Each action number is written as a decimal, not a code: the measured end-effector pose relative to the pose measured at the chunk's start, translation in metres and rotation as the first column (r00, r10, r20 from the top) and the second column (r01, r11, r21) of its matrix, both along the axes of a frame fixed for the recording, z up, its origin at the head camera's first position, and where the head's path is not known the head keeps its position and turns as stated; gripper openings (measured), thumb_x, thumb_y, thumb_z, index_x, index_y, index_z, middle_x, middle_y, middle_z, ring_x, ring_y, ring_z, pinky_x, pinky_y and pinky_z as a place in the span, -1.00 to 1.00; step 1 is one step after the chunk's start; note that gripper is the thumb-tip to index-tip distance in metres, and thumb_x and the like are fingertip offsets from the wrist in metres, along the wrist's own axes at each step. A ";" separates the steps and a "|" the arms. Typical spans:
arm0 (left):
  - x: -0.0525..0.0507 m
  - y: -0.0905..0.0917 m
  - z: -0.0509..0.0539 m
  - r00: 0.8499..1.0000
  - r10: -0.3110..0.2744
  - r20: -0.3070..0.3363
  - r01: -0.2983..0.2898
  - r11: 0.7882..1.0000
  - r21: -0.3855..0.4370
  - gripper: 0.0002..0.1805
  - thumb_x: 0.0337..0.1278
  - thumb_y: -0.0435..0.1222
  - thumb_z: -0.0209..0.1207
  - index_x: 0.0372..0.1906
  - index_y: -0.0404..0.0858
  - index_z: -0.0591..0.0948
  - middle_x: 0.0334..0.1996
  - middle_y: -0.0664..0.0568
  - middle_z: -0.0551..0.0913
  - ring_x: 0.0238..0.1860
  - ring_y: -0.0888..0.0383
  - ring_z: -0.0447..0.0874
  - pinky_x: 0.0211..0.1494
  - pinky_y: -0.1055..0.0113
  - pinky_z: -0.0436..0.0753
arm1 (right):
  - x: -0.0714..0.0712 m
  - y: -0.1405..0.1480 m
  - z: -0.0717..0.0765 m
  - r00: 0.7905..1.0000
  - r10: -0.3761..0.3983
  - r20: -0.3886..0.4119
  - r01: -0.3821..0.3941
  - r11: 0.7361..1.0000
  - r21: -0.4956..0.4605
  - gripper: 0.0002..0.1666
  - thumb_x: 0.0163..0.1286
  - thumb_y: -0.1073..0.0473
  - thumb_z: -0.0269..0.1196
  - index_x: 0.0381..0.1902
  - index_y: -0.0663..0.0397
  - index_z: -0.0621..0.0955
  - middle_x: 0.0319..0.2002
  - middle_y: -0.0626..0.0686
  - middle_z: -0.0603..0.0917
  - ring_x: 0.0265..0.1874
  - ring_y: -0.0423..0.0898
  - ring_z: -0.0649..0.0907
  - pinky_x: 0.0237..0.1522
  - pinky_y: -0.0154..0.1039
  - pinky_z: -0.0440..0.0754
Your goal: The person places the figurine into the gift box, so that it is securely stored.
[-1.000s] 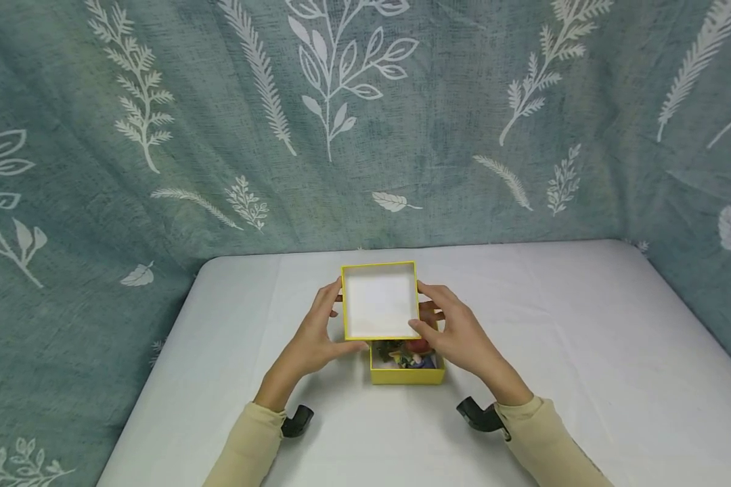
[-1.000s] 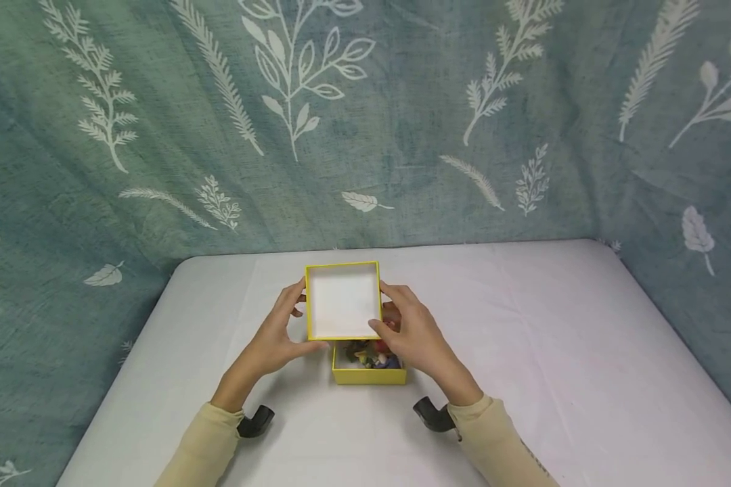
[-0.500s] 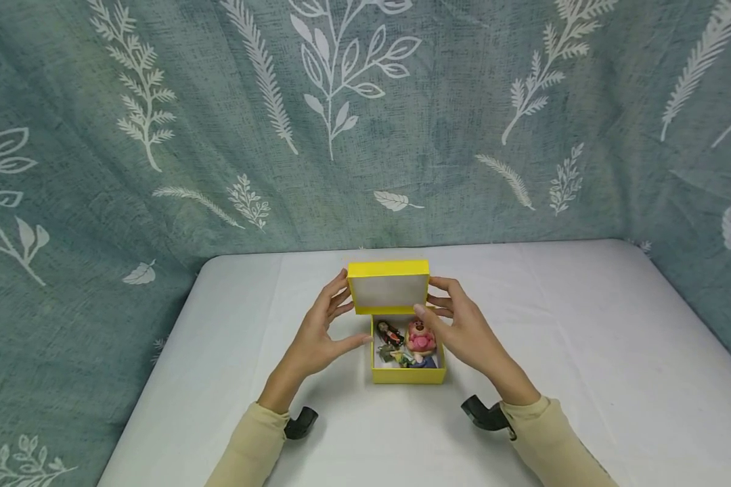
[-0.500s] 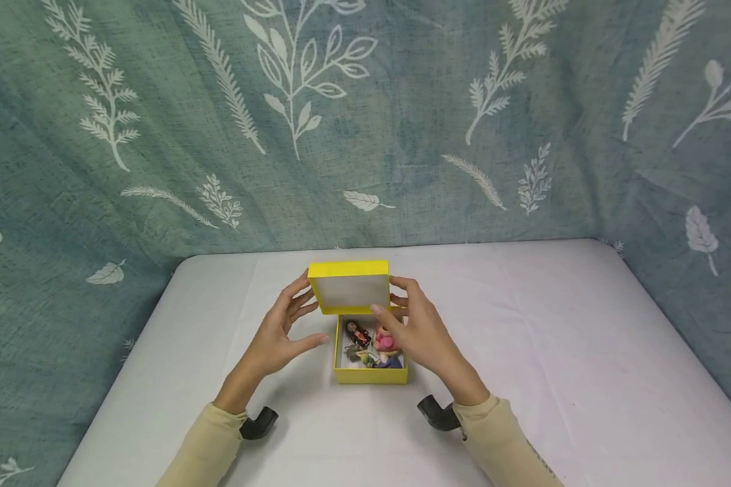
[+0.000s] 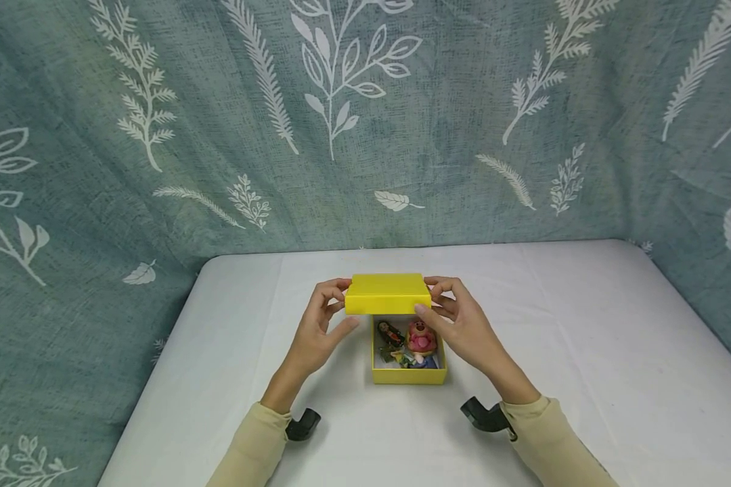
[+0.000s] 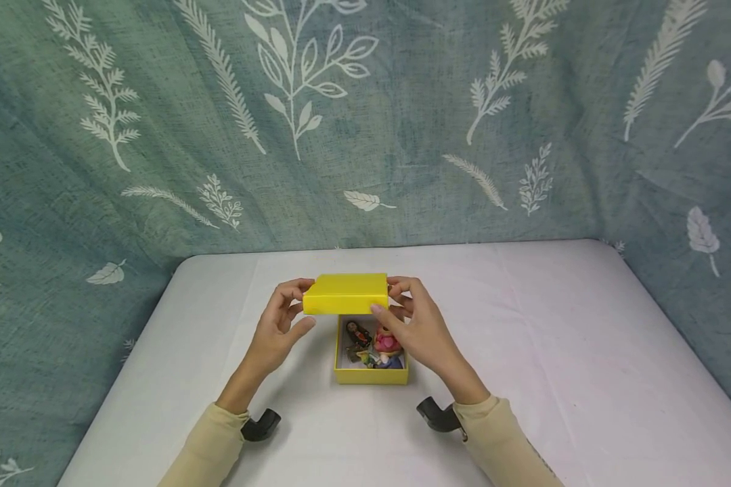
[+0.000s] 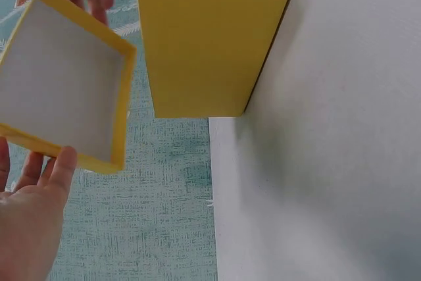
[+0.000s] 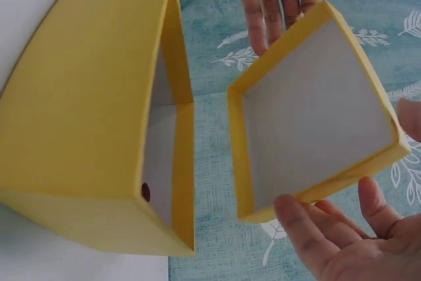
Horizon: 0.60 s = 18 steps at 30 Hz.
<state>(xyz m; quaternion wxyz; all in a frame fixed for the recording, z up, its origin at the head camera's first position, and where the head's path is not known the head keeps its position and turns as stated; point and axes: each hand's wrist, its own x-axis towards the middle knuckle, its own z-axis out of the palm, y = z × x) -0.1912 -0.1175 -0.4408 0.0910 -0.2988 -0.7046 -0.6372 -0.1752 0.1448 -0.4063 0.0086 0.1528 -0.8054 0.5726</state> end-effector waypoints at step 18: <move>0.004 0.004 0.005 0.998 -0.010 0.056 0.016 0.993 -0.113 -0.64 0.04 -0.57 0.32 -0.34 -0.34 0.32 0.52 -0.19 0.04 0.56 -0.10 -0.05 0.49 0.02 0.22 | -0.001 0.003 0.000 0.999 0.039 -0.022 -0.037 0.995 0.098 -0.33 0.31 0.14 0.36 0.31 0.21 0.41 0.52 0.13 0.12 0.42 0.15 0.34 0.27 -0.08 0.48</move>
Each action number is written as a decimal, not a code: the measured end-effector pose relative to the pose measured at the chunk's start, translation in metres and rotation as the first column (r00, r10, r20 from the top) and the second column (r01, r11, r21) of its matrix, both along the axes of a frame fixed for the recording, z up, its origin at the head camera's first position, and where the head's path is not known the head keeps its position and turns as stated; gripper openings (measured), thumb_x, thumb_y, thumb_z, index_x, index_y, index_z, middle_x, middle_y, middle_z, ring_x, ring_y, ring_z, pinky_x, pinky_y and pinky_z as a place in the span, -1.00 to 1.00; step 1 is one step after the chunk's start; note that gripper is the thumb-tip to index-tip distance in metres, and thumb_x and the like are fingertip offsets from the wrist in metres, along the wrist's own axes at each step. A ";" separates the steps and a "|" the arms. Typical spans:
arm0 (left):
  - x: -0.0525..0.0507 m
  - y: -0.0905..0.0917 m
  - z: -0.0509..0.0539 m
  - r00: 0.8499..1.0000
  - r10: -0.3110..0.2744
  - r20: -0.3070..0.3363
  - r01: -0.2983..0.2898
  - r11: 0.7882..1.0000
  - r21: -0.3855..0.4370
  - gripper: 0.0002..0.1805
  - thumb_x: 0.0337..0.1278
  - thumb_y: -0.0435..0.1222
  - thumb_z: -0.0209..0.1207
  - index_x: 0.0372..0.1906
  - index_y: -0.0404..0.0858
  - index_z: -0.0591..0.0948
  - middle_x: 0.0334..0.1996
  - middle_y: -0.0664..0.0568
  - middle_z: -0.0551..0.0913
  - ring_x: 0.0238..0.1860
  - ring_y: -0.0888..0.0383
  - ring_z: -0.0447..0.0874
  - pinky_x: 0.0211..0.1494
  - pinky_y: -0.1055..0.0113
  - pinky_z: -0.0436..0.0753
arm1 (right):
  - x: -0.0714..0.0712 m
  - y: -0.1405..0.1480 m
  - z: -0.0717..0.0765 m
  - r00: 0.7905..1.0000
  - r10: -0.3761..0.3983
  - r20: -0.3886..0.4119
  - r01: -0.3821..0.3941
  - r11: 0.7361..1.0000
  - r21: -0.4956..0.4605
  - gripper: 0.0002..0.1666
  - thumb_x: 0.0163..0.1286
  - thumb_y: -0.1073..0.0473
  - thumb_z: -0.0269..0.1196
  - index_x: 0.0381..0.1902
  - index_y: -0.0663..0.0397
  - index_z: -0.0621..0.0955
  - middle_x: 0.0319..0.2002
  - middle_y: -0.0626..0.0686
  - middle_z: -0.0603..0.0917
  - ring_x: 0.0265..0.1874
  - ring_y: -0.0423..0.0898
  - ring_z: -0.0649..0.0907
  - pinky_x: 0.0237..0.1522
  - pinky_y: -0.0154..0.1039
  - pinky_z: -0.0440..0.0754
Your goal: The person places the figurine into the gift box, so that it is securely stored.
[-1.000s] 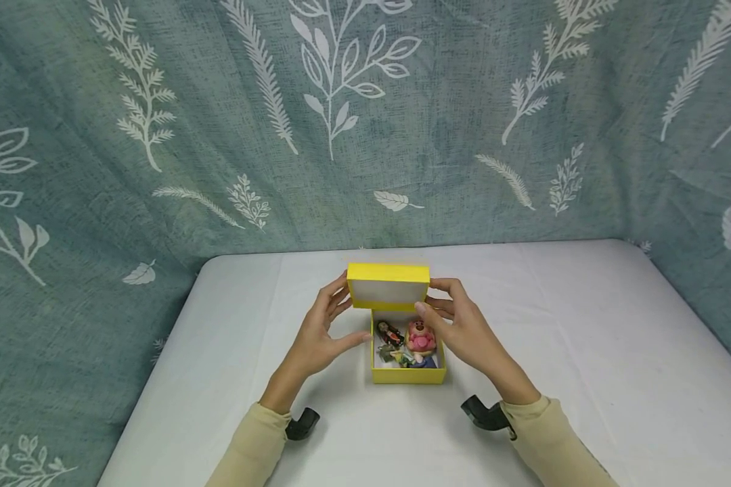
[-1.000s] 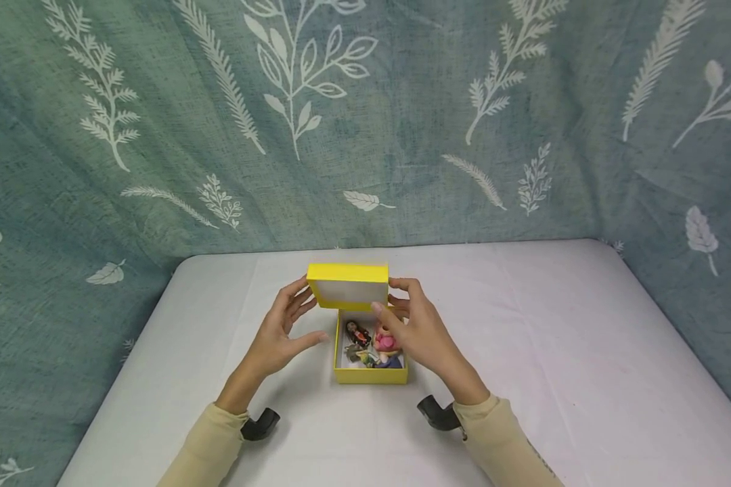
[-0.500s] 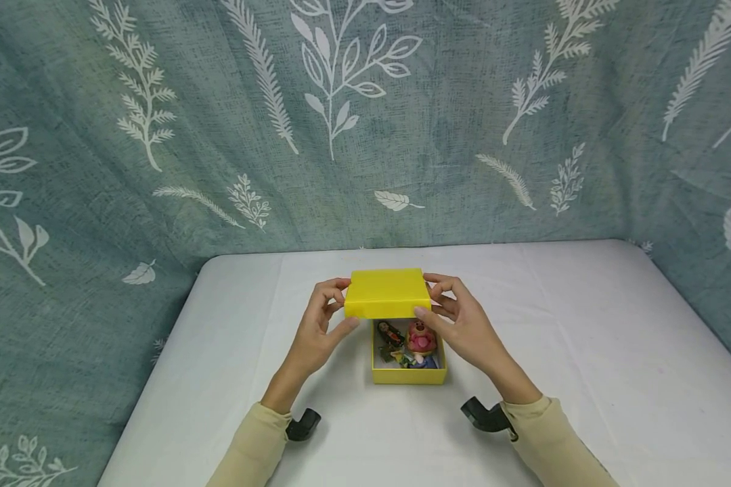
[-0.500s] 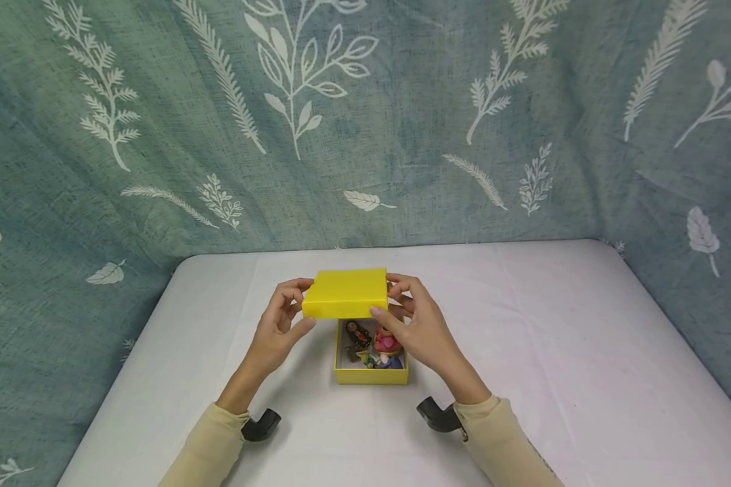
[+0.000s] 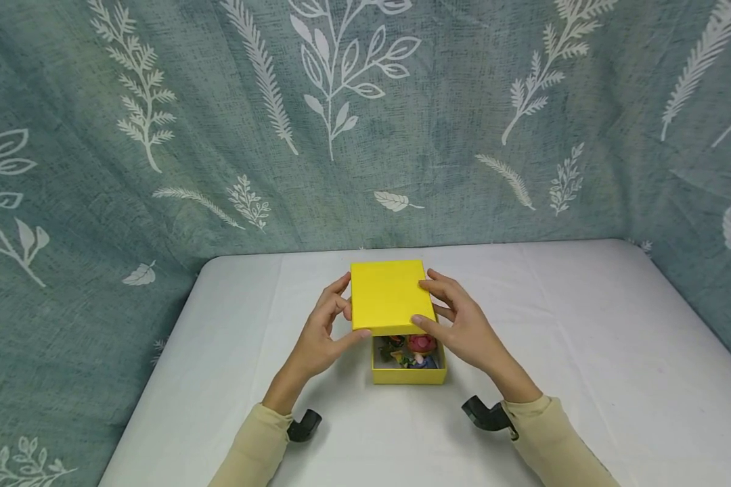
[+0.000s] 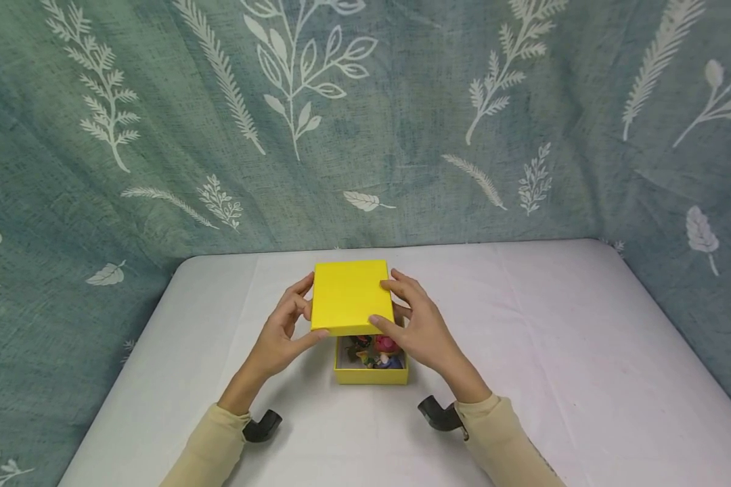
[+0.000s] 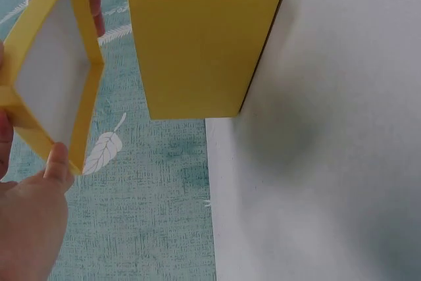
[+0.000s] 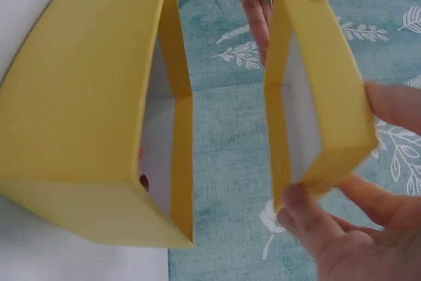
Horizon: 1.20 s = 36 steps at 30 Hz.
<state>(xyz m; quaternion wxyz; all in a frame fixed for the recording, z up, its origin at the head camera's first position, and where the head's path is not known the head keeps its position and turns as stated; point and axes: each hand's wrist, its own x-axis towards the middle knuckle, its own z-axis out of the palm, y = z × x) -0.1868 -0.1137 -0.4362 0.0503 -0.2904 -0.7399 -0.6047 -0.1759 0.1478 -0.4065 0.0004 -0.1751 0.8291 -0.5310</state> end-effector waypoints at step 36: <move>0.000 0.002 -0.011 0.996 0.038 -0.086 -0.061 0.956 -0.287 0.06 -0.15 -0.25 0.53 0.49 -0.23 0.19 0.39 -0.17 0.19 0.38 -0.08 0.33 0.39 0.12 0.42 | -0.005 0.015 -0.004 0.995 0.096 0.035 -0.102 0.964 0.244 0.15 0.05 0.05 0.54 0.47 0.27 0.20 0.38 0.27 0.29 0.26 0.24 0.50 0.20 0.02 0.55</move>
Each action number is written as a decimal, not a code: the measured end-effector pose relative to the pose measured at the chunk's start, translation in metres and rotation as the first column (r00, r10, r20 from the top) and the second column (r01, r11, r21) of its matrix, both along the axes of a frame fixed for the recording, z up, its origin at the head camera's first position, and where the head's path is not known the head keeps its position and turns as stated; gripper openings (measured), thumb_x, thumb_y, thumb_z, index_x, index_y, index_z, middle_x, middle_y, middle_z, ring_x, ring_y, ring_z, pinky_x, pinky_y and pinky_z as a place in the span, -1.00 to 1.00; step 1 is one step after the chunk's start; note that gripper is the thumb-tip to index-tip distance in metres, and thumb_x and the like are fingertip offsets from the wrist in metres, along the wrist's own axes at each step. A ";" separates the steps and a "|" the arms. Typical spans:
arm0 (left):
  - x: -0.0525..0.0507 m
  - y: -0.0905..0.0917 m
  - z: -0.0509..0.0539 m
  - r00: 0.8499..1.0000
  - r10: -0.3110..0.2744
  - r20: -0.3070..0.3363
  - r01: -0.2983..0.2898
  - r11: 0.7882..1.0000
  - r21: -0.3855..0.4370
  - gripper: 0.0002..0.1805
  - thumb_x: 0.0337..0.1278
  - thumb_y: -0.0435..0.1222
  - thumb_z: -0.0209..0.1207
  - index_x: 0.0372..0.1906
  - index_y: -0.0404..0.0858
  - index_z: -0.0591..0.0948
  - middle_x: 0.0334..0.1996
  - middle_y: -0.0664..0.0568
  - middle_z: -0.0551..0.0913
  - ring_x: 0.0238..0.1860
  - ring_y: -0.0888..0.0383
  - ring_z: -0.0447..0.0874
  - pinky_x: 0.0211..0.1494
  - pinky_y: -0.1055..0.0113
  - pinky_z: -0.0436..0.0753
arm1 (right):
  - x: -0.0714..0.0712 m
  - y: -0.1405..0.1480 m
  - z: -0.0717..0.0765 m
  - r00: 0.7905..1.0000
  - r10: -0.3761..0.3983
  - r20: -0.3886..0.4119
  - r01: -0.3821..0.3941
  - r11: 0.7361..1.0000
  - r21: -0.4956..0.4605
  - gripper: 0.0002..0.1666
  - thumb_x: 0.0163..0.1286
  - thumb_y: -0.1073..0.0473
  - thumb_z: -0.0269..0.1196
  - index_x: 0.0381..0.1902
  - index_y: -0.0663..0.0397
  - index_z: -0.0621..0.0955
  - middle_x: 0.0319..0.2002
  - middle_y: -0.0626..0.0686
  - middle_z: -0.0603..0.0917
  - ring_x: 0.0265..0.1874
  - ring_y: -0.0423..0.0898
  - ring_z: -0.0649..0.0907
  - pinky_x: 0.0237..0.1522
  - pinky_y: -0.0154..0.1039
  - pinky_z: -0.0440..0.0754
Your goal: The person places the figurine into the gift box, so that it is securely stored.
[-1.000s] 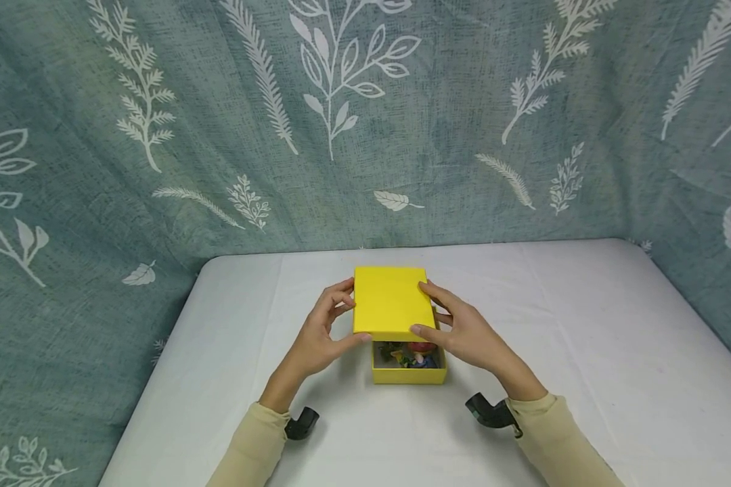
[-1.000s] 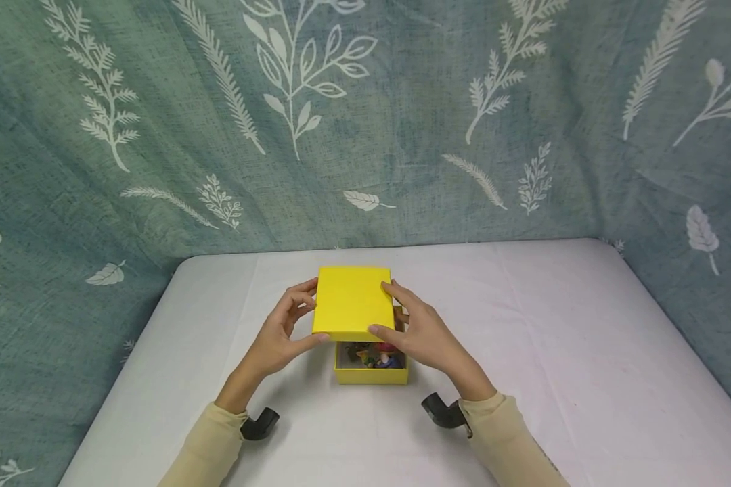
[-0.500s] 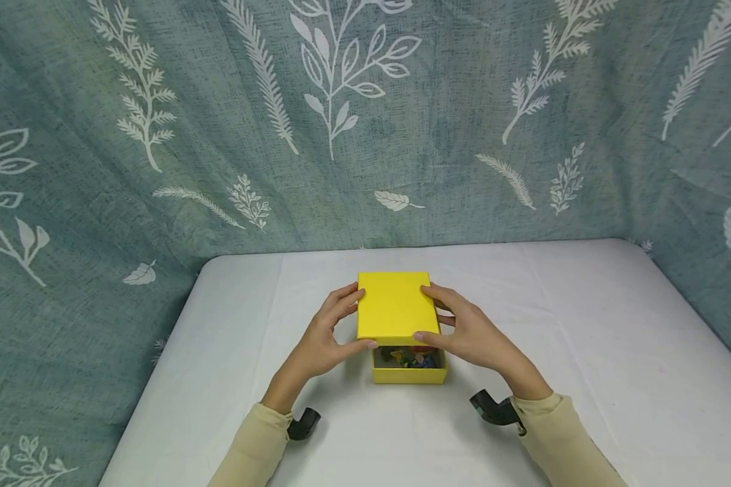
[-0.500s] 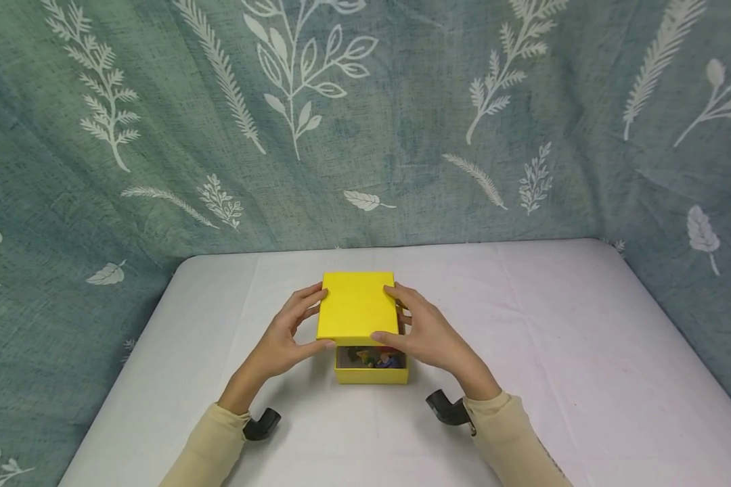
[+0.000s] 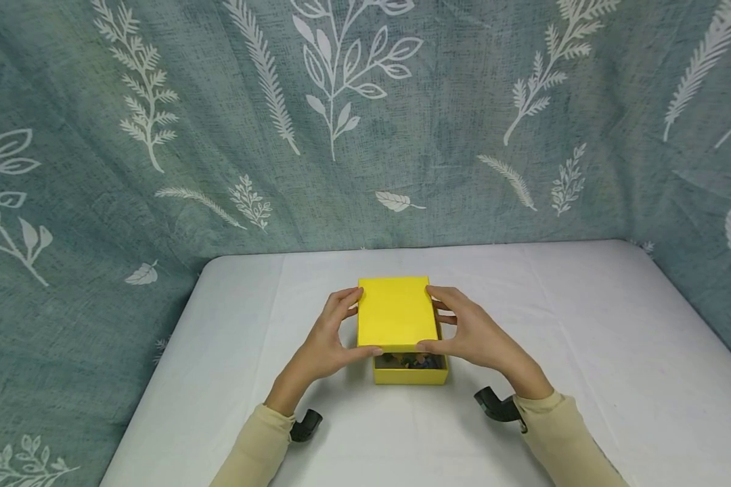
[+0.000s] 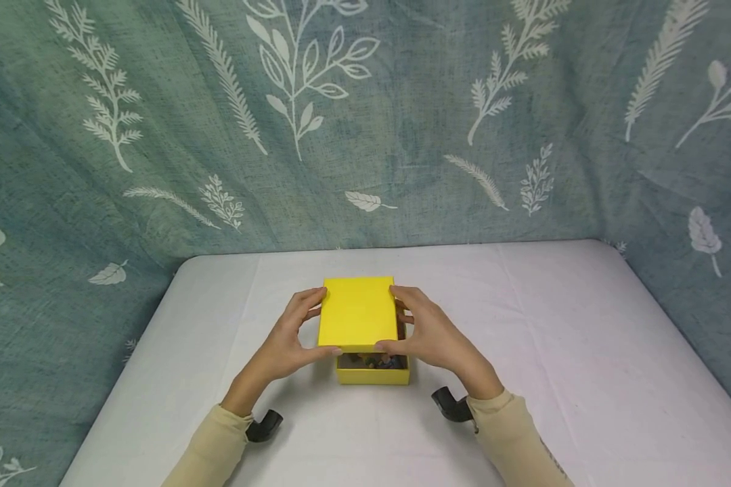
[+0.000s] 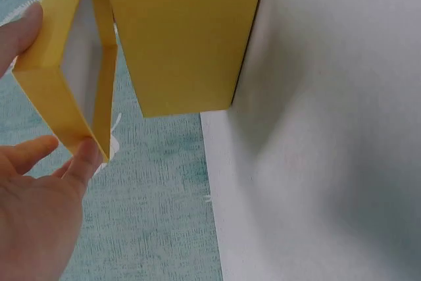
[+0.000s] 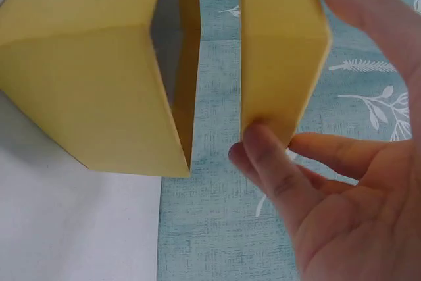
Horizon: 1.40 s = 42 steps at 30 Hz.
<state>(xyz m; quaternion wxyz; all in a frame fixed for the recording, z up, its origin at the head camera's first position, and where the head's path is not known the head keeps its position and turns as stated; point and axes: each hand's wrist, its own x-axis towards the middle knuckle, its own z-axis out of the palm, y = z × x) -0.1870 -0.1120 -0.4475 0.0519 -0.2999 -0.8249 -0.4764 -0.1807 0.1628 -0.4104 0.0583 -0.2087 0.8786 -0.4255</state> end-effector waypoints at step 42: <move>0.020 0.013 0.015 0.969 0.077 0.235 -0.011 0.963 -0.271 0.02 -0.19 -0.03 0.53 0.45 -0.19 0.32 0.45 -0.06 0.11 0.24 -0.02 0.55 0.25 0.13 0.56 | 0.009 0.014 0.010 0.994 0.104 0.033 -0.109 0.953 0.284 0.10 0.04 -0.06 0.54 0.40 0.32 0.31 0.25 0.28 0.36 0.13 0.22 0.59 0.12 0.04 0.60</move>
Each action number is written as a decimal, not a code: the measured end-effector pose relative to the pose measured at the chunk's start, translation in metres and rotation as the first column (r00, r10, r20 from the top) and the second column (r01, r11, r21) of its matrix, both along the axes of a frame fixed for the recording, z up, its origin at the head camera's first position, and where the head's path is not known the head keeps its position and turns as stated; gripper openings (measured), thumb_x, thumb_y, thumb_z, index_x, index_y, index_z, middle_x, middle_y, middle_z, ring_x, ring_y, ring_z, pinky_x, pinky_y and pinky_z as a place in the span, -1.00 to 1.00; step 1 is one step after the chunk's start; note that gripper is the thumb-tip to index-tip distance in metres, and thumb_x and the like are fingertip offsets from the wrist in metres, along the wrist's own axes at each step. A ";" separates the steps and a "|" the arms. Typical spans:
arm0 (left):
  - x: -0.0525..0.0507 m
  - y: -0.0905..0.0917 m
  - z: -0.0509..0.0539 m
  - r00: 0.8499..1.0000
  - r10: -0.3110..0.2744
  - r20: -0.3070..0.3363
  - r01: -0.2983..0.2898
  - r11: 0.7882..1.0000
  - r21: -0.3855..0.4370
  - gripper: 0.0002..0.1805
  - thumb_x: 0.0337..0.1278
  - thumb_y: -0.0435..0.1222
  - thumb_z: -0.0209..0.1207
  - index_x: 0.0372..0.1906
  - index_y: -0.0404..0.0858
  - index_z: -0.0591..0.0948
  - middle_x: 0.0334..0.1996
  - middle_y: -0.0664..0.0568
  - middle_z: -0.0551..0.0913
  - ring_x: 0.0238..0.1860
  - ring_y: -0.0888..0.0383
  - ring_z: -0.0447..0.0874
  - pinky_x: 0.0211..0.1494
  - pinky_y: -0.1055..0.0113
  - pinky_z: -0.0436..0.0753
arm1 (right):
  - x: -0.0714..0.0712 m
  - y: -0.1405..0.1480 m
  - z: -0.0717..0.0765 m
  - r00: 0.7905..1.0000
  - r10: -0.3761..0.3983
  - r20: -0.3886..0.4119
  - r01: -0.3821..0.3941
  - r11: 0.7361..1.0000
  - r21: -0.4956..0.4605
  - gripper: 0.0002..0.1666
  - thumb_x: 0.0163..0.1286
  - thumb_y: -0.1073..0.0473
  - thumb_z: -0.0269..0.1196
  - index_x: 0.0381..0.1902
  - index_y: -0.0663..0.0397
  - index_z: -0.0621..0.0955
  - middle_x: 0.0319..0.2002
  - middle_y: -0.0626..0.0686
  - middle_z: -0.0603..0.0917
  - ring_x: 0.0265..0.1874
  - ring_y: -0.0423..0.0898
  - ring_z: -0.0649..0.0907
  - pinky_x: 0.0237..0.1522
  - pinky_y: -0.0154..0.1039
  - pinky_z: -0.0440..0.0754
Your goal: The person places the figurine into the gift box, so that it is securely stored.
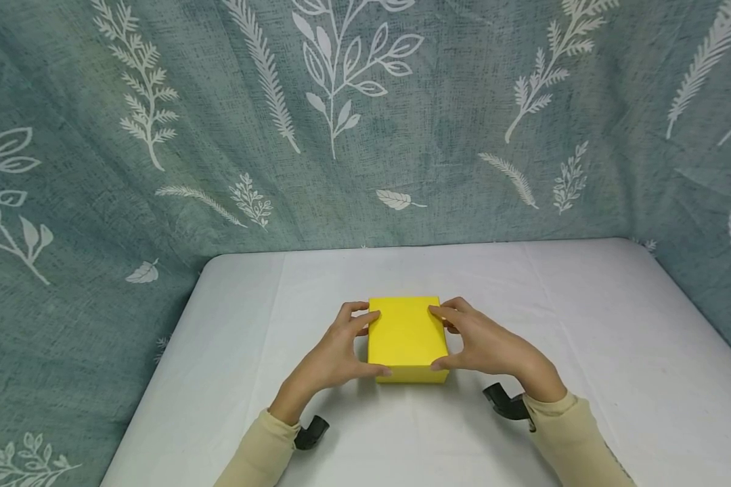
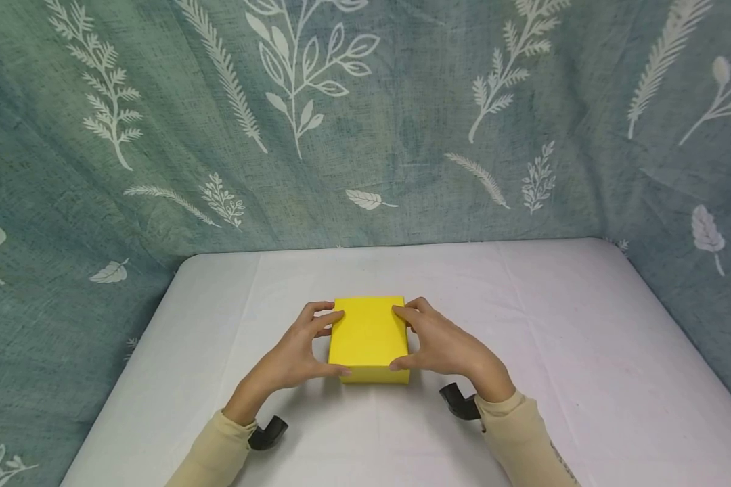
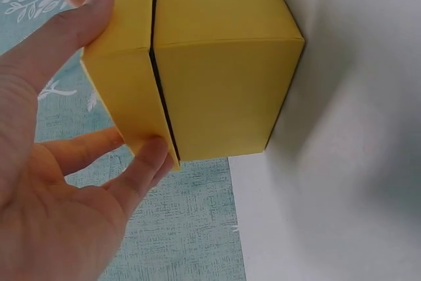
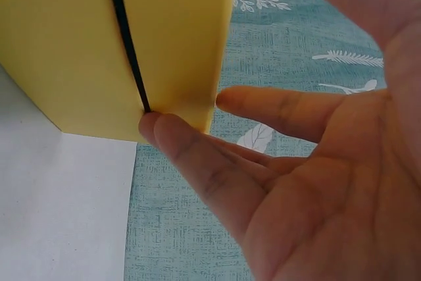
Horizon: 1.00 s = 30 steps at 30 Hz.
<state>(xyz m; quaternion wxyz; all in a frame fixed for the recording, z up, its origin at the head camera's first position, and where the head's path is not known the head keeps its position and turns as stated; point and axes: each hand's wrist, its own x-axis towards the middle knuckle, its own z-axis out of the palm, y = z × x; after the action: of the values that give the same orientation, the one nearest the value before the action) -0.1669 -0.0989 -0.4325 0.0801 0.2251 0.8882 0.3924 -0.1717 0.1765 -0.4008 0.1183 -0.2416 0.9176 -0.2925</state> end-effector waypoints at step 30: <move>-0.004 0.007 -0.014 1.000 -0.019 -0.013 0.019 1.000 -0.025 0.02 -0.10 -0.08 0.50 0.48 -0.26 0.26 0.49 -0.07 0.06 0.26 -0.04 0.52 0.26 0.13 0.55 | 0.000 -0.006 -0.005 0.999 -0.041 -0.031 0.044 0.994 0.095 0.06 0.07 -0.07 0.52 0.39 0.34 0.34 0.26 0.28 0.36 0.00 0.09 0.58 -0.09 -0.10 0.61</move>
<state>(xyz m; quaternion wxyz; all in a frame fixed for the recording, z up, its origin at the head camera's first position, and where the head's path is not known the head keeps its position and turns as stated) -0.1706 -0.0922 -0.4466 0.0807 0.2350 0.8914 0.3790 -0.1721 0.1705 -0.4057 0.1102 -0.2203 0.9372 -0.2470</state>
